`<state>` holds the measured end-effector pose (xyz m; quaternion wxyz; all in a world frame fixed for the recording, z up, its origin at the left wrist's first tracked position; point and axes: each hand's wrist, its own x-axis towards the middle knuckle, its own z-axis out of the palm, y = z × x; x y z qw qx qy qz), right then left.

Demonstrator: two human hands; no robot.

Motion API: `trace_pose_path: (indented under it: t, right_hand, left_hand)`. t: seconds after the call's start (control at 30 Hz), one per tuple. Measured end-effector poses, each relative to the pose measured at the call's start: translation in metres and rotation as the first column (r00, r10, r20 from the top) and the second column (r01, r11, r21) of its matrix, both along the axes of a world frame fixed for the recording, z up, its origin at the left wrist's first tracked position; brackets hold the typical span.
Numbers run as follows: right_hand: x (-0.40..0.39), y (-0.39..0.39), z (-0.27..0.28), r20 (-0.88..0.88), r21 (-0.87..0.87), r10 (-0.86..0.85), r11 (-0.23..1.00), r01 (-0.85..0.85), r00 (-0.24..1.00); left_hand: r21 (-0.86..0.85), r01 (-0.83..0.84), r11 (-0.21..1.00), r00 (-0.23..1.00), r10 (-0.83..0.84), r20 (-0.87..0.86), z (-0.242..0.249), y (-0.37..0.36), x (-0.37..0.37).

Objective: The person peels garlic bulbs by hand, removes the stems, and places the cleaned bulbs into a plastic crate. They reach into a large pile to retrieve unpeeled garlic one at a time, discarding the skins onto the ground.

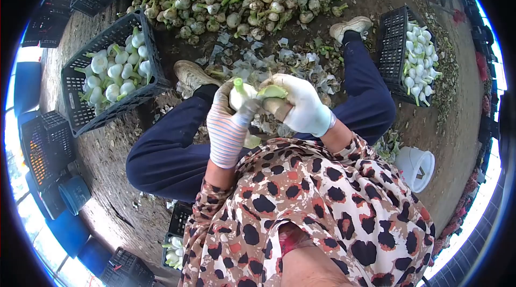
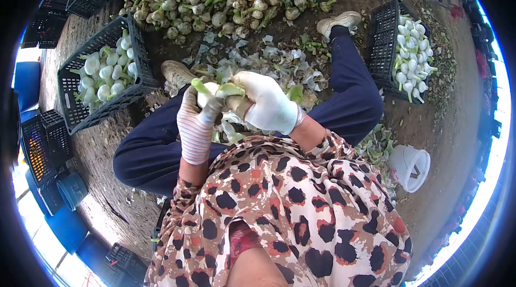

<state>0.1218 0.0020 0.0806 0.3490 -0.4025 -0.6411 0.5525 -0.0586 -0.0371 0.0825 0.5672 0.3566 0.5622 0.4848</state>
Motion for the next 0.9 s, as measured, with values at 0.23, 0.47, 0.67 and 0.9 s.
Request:
trace_pose_path:
  t: [0.23, 0.47, 0.67, 0.9]
  right_hand:
    - [0.029, 0.025, -0.035, -0.223, -0.638, -0.434, 0.742, 0.206, 0.873]
    - [0.024, -0.003, -0.025, -0.4, -0.444, 0.029, 0.869, -0.221, 0.916]
    - [0.007, -0.009, -0.016, -0.336, -0.544, -0.262, 0.838, 0.041, 0.905]
    - [0.014, 0.005, 0.007, 0.436, 0.293, 0.044, 0.937, -0.188, 0.899]
  left_hand:
    - [0.103, 0.036, 0.994, 0.803, -0.09, 0.589, -0.003, -0.005, -0.01]
    - [0.208, 0.023, 0.978, 0.973, -0.07, 0.222, -0.018, -0.001, 0.015]
    - [0.191, 0.342, 0.92, 0.867, -0.23, -0.442, -0.026, 0.008, -0.005]
    - [0.12, 0.462, 0.879, 0.736, -0.304, -0.605, -0.02, 0.017, -0.011]
